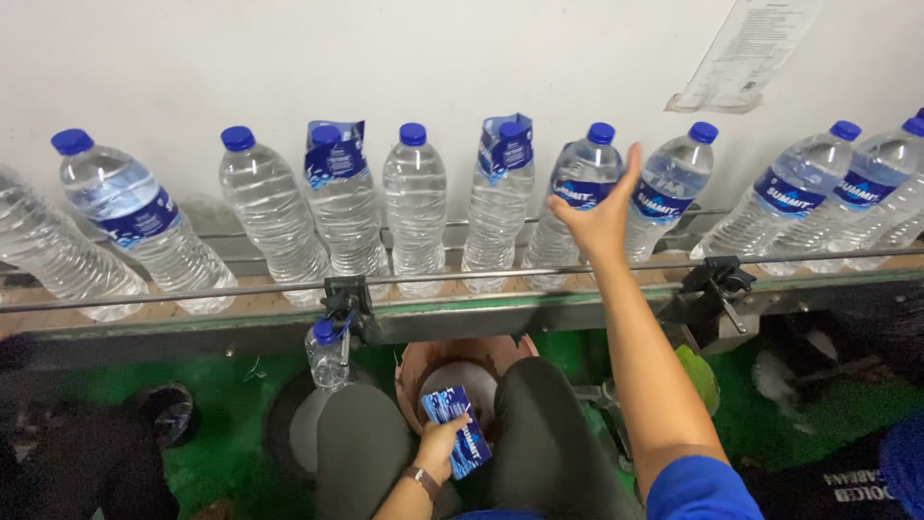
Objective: The person is manually applying plastic labels to the necks of water bottles as they move along a conveyor belt in a production facility.
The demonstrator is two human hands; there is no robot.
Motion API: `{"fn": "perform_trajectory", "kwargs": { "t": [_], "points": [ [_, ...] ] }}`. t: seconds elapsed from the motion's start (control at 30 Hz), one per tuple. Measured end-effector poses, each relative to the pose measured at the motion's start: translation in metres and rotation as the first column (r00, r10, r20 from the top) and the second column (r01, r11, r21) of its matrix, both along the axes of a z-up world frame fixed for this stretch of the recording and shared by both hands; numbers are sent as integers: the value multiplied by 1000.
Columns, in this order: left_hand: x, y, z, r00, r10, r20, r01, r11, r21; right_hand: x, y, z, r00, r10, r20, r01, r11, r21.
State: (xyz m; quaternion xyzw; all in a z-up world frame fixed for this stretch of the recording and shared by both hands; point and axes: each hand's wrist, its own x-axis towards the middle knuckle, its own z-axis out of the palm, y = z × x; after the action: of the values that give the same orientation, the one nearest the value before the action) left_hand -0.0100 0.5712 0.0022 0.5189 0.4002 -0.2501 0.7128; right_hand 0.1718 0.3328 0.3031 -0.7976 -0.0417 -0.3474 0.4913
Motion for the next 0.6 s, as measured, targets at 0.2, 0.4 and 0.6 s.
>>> {"fn": "perform_trajectory", "kwargs": {
  "t": [0.2,0.4,0.6],
  "points": [
    [4,21,-21,1000,-11,-20,11,1000,-8,5,-16,18,999,15,-51,-16,1000,-24],
    [-3,32,-7,1000,-1,28,0,999,40,-9,-3,-8,986,-40,-162,35,999,-36],
    [-3,64,-6,983,87,163,-86,996,-15,-8,-1,-53,994,-96,-48,98,995,31]
  ]
}}
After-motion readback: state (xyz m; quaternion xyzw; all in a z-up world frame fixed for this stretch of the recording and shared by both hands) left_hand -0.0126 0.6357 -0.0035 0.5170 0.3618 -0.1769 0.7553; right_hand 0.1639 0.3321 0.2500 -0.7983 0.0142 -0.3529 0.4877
